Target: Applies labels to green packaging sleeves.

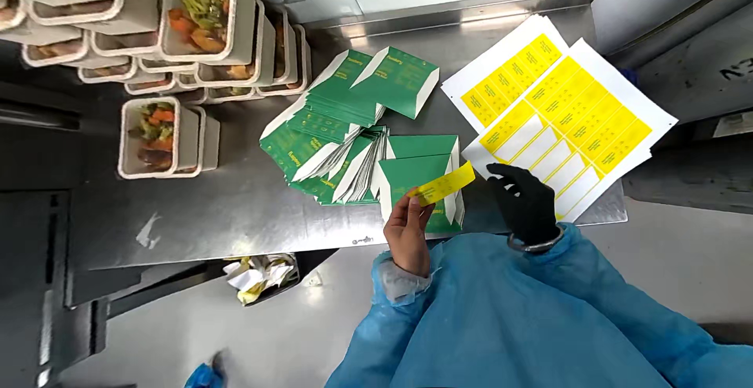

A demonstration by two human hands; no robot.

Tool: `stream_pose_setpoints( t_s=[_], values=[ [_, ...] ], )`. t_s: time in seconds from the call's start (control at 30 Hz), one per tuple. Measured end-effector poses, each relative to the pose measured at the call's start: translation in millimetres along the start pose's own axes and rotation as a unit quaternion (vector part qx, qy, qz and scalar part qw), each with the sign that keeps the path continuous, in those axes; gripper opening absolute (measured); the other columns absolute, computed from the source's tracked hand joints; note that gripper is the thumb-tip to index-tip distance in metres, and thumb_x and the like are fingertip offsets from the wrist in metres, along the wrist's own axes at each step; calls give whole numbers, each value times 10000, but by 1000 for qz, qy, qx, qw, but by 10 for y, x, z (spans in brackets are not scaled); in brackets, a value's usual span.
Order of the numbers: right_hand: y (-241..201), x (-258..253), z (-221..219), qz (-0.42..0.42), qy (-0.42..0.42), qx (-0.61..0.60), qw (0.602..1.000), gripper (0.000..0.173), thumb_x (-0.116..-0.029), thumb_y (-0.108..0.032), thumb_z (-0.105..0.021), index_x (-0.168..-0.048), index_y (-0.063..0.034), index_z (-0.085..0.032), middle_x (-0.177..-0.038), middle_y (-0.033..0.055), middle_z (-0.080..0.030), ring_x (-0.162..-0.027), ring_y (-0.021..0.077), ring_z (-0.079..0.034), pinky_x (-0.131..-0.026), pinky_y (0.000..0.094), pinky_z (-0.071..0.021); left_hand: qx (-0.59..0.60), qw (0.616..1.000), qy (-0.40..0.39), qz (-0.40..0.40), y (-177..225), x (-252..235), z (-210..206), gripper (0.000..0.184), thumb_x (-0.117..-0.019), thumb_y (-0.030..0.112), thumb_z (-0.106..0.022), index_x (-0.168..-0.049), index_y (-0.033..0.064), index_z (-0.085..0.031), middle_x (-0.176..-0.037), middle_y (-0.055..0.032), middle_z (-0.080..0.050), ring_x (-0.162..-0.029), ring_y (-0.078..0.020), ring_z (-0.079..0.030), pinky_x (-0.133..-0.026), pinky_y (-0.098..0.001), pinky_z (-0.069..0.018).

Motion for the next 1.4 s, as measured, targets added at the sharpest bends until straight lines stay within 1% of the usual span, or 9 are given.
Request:
stream_pose_setpoints(
  t_s=[0.17, 0.27, 0.4, 0.57, 0.67, 0.8, 0.93, 1.17, 1.4],
  values=[
    [116, -151, -321, -161, -114, -1, 980, 437, -931, -541, -678, -1139, -165, -758, -1017, 33, -753, -841, 190, -707, -759, 474, -585, 0, 1000, -15, 5, 139, -113, 198, 232, -1039, 76, -576, -1248, 14, -658, -1131, -116, -719, -976, -230, -728, -907, -411, -613],
    [49, -186, -470, -168, -92, -17, 981, 290, -939, -434, -698, -1002, -159, -764, -861, 1, -737, -761, 146, -688, -695, 426, -570, -4, 1000, -23, 7, 193, -202, 276, 229, -1038, 83, -583, -1240, 16, -668, -1145, -121, -720, -982, -239, -730, -904, -418, -614],
    [-4, -152, -618, -168, -53, -64, 982, 165, -949, -290, -714, -962, -134, -768, -834, -8, -728, -737, 97, -677, -685, 351, -579, -27, 999, -38, -6, 232, -343, 372, 231, -1032, 126, -611, -1239, 54, -684, -1170, -100, -717, -1020, -248, -723, -912, -440, -614],
    [28, -80, -910, -78, 9, -44, 996, 158, -945, -253, -708, -961, -102, -750, -841, 17, -702, -710, 106, -632, -655, 308, -551, -195, 972, -21, -130, 51, -751, 495, 193, -1008, 176, -657, -1161, 102, -748, -1341, -72, -633, -1200, -211, -633, -948, -410, -594],
    [190, -140, -1117, -98, 25, -13, 995, 197, -958, -279, -689, -964, -91, -749, -846, 44, -700, -733, 153, -643, -675, 363, -553, -283, 942, -5, -180, -2, -1042, 528, 192, -1002, 213, -679, -1160, 136, -759, -1164, -59, -711, -1060, -143, -688, -898, -326, -598],
    [320, -287, -1338, -154, -8, 18, 988, 247, -975, -319, -654, -981, -91, -749, -869, 61, -719, -786, 202, -676, -726, 444, -560, -353, 910, 32, -216, -72, -1279, 437, 249, -994, 190, -680, -1213, 81, -727, -1027, -61, -739, -880, -114, -702, -810, -293, -590],
    [380, -427, -1433, -188, -40, 79, 978, 280, -986, -348, -623, -989, -99, -750, -904, 79, -731, -840, 252, -696, -765, 503, -559, -350, 916, 61, -187, -99, -1365, 389, 617, -941, 134, -754, -1444, 51, -408, -945, -56, -744, -739, -133, -714, -693, -329, -611],
    [413, -418, -1502, -194, -52, 94, 975, 284, -985, -353, -616, -978, -101, -747, -902, 80, -728, -857, 265, -692, -765, 505, -551, -401, 888, 88, -209, -194, -1419, 380, 353, -941, 125, -746, -1178, 46, -497, -899, -30, -720, -725, -109, -692, -680, -308, -589],
    [447, -410, -1595, -133, -42, 146, 979, 279, -984, -348, -619, -949, -97, -736, -920, 99, -720, -907, 288, -697, -756, 500, -565, -465, 853, 120, -203, -229, -1430, 332, 238, -969, 173, -709, -1075, 26, -554, -863, -71, -693, -739, -180, -685, -702, -378, -585]
  ],
)
Point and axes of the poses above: each hand's wrist, its own x-axis away from the middle knuckle, its own z-axis out of the back of the hand, y = z × x, the point moved 3 cm from there along -x, towards the middle knuckle
